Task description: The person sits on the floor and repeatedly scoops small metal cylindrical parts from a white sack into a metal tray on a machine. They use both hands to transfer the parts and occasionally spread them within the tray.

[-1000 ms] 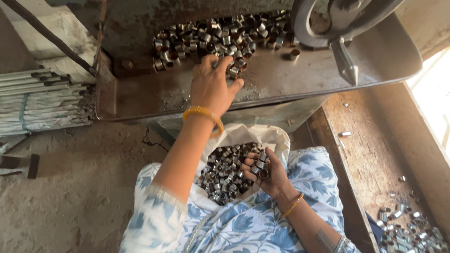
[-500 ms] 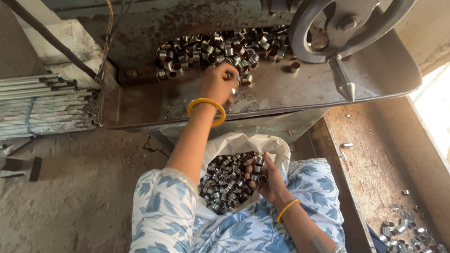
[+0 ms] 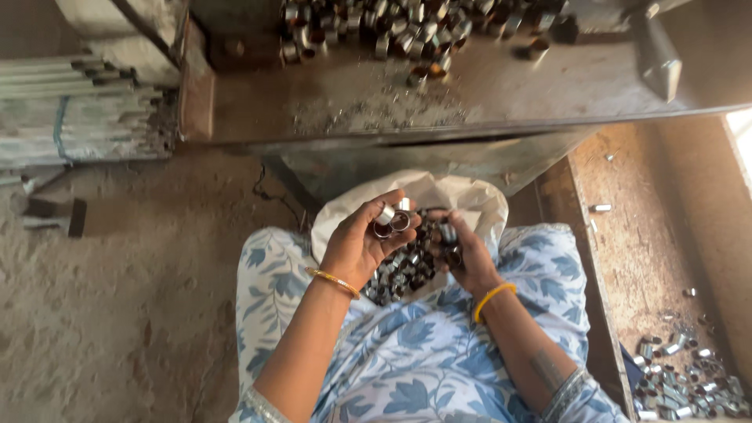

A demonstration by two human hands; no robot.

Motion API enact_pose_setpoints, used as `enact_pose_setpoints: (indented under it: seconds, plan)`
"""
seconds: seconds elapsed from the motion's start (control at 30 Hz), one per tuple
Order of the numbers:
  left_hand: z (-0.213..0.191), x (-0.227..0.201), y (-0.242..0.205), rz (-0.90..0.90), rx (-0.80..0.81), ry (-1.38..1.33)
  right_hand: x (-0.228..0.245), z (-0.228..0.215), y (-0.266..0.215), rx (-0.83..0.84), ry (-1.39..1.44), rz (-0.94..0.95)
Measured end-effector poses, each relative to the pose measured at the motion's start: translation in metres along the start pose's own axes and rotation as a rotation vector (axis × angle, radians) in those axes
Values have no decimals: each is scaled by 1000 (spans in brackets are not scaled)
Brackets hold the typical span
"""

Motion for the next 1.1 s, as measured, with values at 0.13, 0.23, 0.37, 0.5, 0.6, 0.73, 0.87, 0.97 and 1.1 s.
enact_pose_setpoints:
  seconds: [0.13,0.23,0.37,0.5,0.6,0.73,0.87,0.97,1.1]
  plan:
    - [-56,43,-3,-41,-212,-2,-5,13,-9,101,-166,13]
    - [-77,65,-2,-92,-323,74,-15,16,-14,35,-480,53]
    - [-87,81,-1,-121,-347,295,-18,23,-14,-29,-805,-89]
    - [-89,79,-3,-36,-380,686,-16,21,-11,-122,-835,-120]
    - [-53,55,-7,499,-192,1214,-16,14,-8,-225,-768,-8]
    - [33,2,-6,976,-52,1248,-15,5,-3,-202,-589,40]
    - [98,-57,71,1291,141,1515,-21,0,12,-176,-597,-9]
    - [119,-95,159,1011,102,1954,-21,-2,14,-175,-546,8]
    - [127,-101,216,207,14,2149,-12,6,11,-208,-482,103]
Point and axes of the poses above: each hand's wrist, its own y-axis towards the middle knuckle, its own z-axis out of the palm, x = y × z, the point moved 3 cm from there along y, towards the middle knuckle, and after that the axes turned 11 degrees about z, right-handed, at the moved point
